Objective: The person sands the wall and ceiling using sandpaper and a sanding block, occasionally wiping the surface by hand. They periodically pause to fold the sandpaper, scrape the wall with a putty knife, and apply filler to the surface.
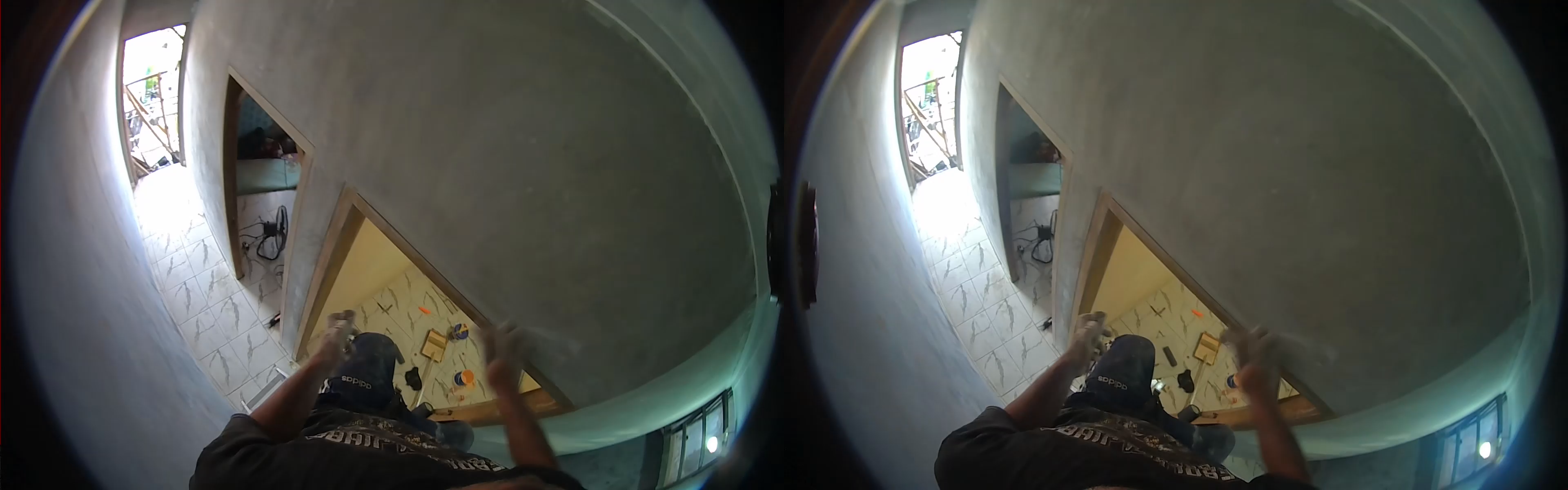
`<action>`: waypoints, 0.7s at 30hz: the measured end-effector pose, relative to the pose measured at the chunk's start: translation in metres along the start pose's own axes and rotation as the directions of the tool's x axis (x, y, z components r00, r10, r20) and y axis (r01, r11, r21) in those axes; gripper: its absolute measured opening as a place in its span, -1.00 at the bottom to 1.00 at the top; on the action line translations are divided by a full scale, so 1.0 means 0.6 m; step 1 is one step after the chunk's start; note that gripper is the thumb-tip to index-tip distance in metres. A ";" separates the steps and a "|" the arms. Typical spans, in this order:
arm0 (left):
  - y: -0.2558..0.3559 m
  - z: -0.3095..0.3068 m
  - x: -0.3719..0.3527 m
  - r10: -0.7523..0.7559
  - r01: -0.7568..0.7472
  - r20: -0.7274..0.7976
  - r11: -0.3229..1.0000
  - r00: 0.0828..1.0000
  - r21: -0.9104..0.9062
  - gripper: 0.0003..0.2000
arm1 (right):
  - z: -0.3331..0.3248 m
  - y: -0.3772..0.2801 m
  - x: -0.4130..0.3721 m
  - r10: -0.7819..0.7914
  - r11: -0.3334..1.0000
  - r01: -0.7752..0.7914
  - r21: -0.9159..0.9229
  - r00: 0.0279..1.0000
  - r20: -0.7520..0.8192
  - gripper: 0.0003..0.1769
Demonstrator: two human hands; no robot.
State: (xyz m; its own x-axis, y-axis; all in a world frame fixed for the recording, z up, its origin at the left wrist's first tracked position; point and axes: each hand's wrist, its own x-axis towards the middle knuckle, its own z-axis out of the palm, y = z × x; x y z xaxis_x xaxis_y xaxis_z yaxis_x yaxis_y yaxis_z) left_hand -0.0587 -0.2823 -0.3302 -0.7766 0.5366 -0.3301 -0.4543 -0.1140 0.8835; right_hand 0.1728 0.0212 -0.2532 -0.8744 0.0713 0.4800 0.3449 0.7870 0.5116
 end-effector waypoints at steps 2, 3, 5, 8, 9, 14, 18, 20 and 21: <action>-0.001 0.025 0.000 0.006 -0.004 0.144 1.000 0.990 -0.016 -0.60 | -0.021 -0.112 -0.089 -0.029 0.873 -0.110 0.474 0.960 0.277 -0.52; -0.011 0.037 -0.004 0.075 -0.061 0.235 0.996 0.969 -0.067 -0.62 | -0.061 -0.145 -0.077 0.058 0.706 -0.195 0.681 0.974 0.219 -0.56; -0.055 0.073 0.019 0.217 -0.190 0.313 0.975 0.925 -0.114 -0.70 | -0.046 -0.170 -0.089 0.011 0.566 -0.269 0.779 0.947 0.320 -0.57; -0.041 0.122 -0.003 0.216 -0.193 0.437 0.976 0.873 -0.096 -0.77 | -0.094 -0.203 -0.038 0.097 -0.157 -0.497 0.853 0.852 0.514 -0.50; -0.029 0.133 -0.017 0.194 -0.199 0.500 0.979 0.844 -0.044 -0.77 | -0.103 -0.214 -0.032 0.085 -0.166 -0.498 0.851 0.853 0.515 -0.50; -0.039 0.171 -0.044 0.246 -0.111 0.643 0.964 0.725 -0.243 -0.77 | -0.063 -0.215 -0.057 0.123 -0.081 -0.563 0.822 0.813 0.569 -0.50; -0.047 0.162 -0.039 0.223 -0.078 0.699 0.969 0.679 -0.234 -0.74 | -0.093 -0.222 -0.051 0.093 -0.289 -0.536 0.793 0.809 0.581 -0.50; -0.045 0.159 -0.053 0.152 -0.029 0.603 0.978 0.783 -0.209 -0.70 | -0.110 -0.223 -0.035 0.174 -0.283 -0.486 0.827 0.822 0.543 -0.48; -0.040 0.154 -0.058 0.074 0.022 0.513 0.984 0.855 -0.179 -0.66 | -0.110 -0.226 -0.025 0.151 -0.287 -0.487 0.825 0.827 0.541 -0.48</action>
State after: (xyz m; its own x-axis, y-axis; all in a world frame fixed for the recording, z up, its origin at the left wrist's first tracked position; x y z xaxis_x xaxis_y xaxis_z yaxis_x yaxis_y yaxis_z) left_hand 0.0197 -0.2214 -0.3092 -0.4738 0.8794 -0.0464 -0.5424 -0.2499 0.8021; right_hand 0.1615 -0.1269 -0.2829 -0.8560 0.5093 0.0886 0.0457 0.2454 -0.9684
